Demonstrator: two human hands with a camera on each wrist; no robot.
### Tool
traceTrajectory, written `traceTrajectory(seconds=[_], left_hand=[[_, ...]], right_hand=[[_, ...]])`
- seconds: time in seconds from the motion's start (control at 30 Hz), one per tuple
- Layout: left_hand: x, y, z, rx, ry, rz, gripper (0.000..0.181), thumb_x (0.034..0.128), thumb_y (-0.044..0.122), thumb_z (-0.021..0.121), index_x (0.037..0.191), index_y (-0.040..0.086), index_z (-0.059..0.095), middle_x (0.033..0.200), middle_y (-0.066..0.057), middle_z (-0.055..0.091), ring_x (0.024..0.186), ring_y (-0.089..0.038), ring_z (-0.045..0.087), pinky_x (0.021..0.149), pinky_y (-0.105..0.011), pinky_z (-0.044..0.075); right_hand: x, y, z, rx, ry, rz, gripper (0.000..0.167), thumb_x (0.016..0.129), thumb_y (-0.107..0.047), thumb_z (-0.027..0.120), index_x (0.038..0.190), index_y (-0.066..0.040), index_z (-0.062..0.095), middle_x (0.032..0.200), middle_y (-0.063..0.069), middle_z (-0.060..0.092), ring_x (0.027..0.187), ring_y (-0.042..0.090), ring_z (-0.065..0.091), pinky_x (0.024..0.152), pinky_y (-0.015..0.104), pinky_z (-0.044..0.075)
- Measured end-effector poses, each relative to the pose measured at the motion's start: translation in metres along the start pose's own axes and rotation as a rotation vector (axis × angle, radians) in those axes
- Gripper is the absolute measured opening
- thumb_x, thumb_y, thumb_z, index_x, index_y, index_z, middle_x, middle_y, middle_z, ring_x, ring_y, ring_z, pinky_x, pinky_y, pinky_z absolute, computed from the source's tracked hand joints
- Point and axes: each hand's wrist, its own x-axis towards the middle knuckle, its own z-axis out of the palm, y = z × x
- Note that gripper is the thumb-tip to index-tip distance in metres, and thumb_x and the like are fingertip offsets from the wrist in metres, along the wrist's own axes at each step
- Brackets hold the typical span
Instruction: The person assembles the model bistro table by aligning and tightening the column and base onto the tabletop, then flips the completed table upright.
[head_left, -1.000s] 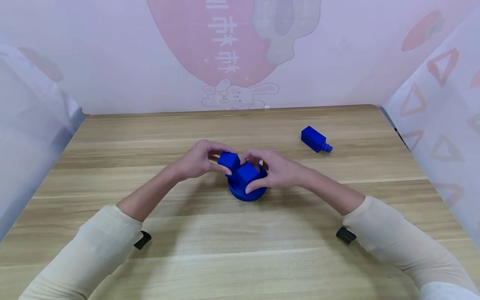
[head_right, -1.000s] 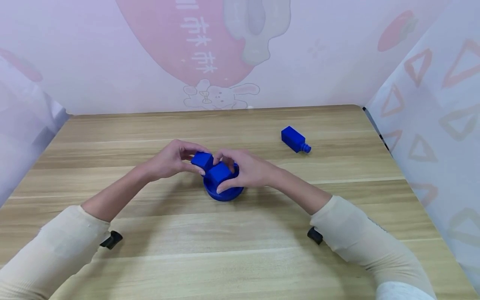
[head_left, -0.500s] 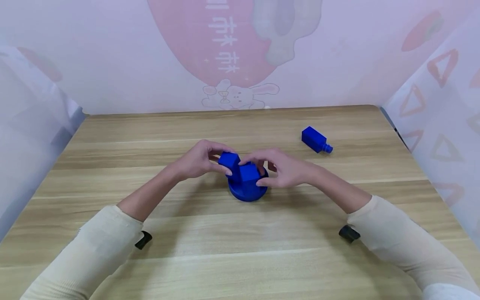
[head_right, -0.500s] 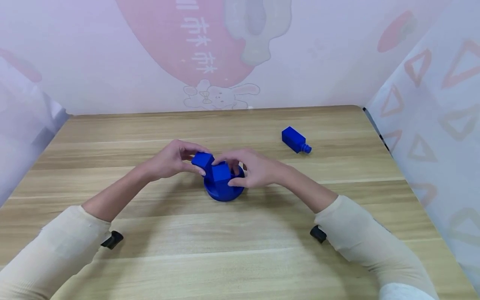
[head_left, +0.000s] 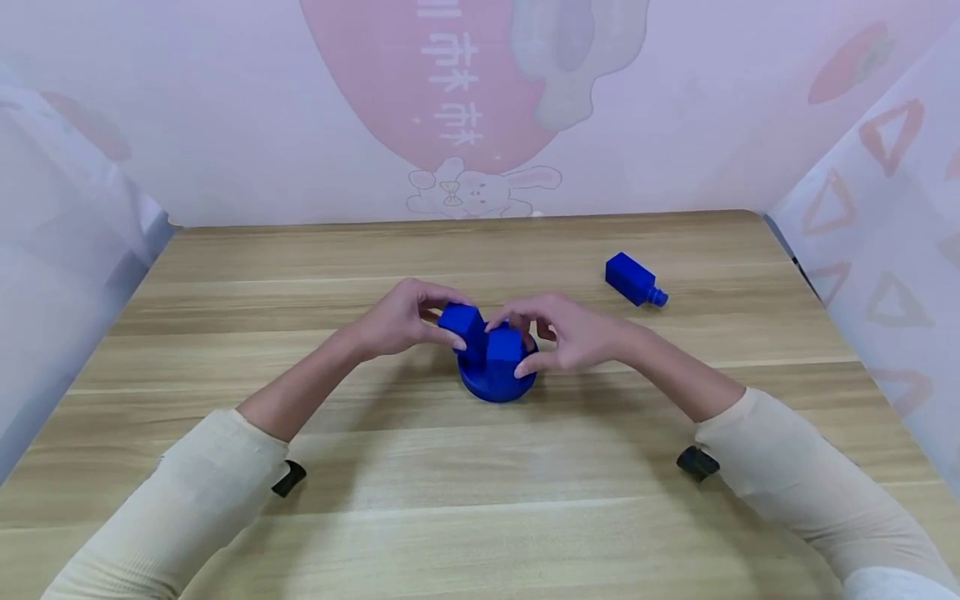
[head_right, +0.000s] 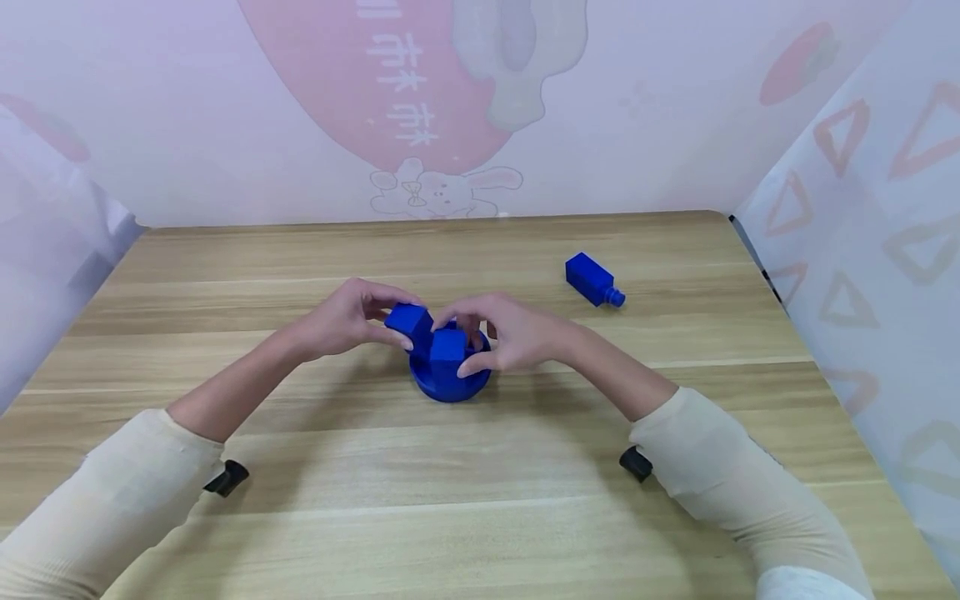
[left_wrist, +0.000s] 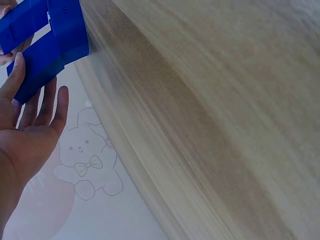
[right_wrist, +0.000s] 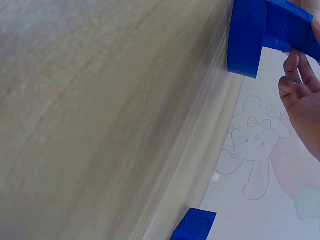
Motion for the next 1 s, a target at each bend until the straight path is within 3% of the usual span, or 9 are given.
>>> traceTrajectory(seconds=[0.13, 0.27, 0.33, 0.43, 0.53, 0.63, 0.77, 0.93, 1.0], left_hand=[[0.0, 0.0, 0.0, -0.014, 0.01, -0.015, 0.042, 0.081, -0.006, 0.085, 0.121, -0.008, 0.072, 0.117, -0.019, 0.074, 0.101, -0.026, 0.072, 0.096, -0.044, 0.059], [0.0, 0.0, 0.0, -0.022, 0.015, -0.019, 0.043, 0.0799, -0.007, 0.086, 0.121, -0.008, 0.072, 0.115, -0.019, 0.074, 0.098, -0.023, 0.071, 0.095, -0.044, 0.059], [0.0, 0.0, 0.0, -0.024, 0.016, -0.015, 0.043, 0.0796, -0.007, 0.086, 0.12, -0.008, 0.072, 0.114, -0.019, 0.074, 0.097, -0.022, 0.071, 0.095, -0.045, 0.059], [0.0, 0.001, 0.0, -0.025, 0.016, -0.012, 0.042, 0.0799, -0.007, 0.085, 0.12, -0.008, 0.072, 0.113, -0.019, 0.074, 0.097, -0.022, 0.072, 0.095, -0.045, 0.059], [0.0, 0.001, 0.001, -0.021, 0.015, -0.014, 0.042, 0.0803, -0.006, 0.085, 0.12, -0.008, 0.072, 0.114, -0.019, 0.074, 0.099, -0.022, 0.072, 0.095, -0.045, 0.059], [0.0, 0.001, 0.0, -0.015, 0.012, -0.016, 0.042, 0.0809, -0.005, 0.085, 0.121, -0.007, 0.072, 0.116, -0.019, 0.074, 0.1, -0.024, 0.072, 0.096, -0.045, 0.059], [0.0, 0.001, 0.0, -0.013, 0.01, -0.014, 0.042, 0.0812, -0.005, 0.085, 0.121, -0.007, 0.072, 0.116, -0.019, 0.074, 0.101, -0.024, 0.072, 0.097, -0.045, 0.058], [0.0, 0.001, 0.001, -0.02, 0.011, -0.014, 0.042, 0.081, -0.006, 0.085, 0.121, -0.008, 0.071, 0.116, -0.019, 0.074, 0.1, -0.022, 0.071, 0.096, -0.045, 0.059], [0.0, 0.001, 0.001, -0.023, 0.012, -0.016, 0.042, 0.0809, -0.007, 0.085, 0.121, -0.008, 0.071, 0.115, -0.019, 0.074, 0.1, -0.022, 0.071, 0.095, -0.045, 0.059]], right_hand=[[-0.001, 0.001, 0.003, 0.003, 0.046, 0.019, 0.043, 0.079, -0.021, 0.093, 0.106, -0.007, 0.062, 0.09, -0.002, 0.063, 0.082, 0.025, 0.058, 0.064, 0.039, 0.047], [-0.001, 0.002, 0.007, -0.071, 0.1, -0.014, 0.052, 0.07, -0.029, 0.099, 0.086, -0.013, 0.052, 0.089, -0.005, 0.063, 0.079, 0.018, 0.057, 0.065, 0.037, 0.046], [-0.002, 0.002, 0.008, -0.103, 0.101, -0.031, 0.055, 0.067, -0.033, 0.101, 0.087, -0.014, 0.053, 0.092, -0.005, 0.063, 0.082, 0.015, 0.056, 0.065, 0.039, 0.048], [-0.004, 0.002, 0.006, -0.082, 0.054, -0.04, 0.058, 0.066, -0.029, 0.101, 0.104, -0.011, 0.062, 0.103, -0.003, 0.066, 0.089, 0.015, 0.058, 0.067, 0.045, 0.052], [-0.007, 0.004, 0.001, -0.012, -0.02, -0.038, 0.062, 0.074, -0.021, 0.096, 0.125, -0.007, 0.064, 0.123, 0.002, 0.068, 0.098, 0.018, 0.059, 0.069, 0.048, 0.054], [-0.009, 0.005, -0.003, 0.048, -0.073, -0.051, 0.058, 0.082, -0.014, 0.089, 0.135, -0.007, 0.064, 0.13, 0.003, 0.066, 0.103, 0.02, 0.057, 0.07, 0.044, 0.054], [-0.008, 0.006, -0.003, 0.07, -0.066, -0.047, 0.047, 0.085, -0.014, 0.086, 0.129, -0.009, 0.068, 0.119, 0.0, 0.068, 0.099, 0.021, 0.056, 0.069, 0.041, 0.052], [-0.006, 0.003, 0.003, 0.054, 0.004, -0.017, 0.041, 0.078, -0.019, 0.094, 0.109, -0.01, 0.069, 0.11, -0.001, 0.071, 0.094, 0.021, 0.06, 0.069, 0.046, 0.051], [-0.004, 0.003, 0.008, 0.015, 0.042, -0.044, 0.04, 0.075, -0.021, 0.096, 0.1, -0.011, 0.067, 0.107, 0.0, 0.072, 0.089, 0.021, 0.06, 0.066, 0.041, 0.05]])
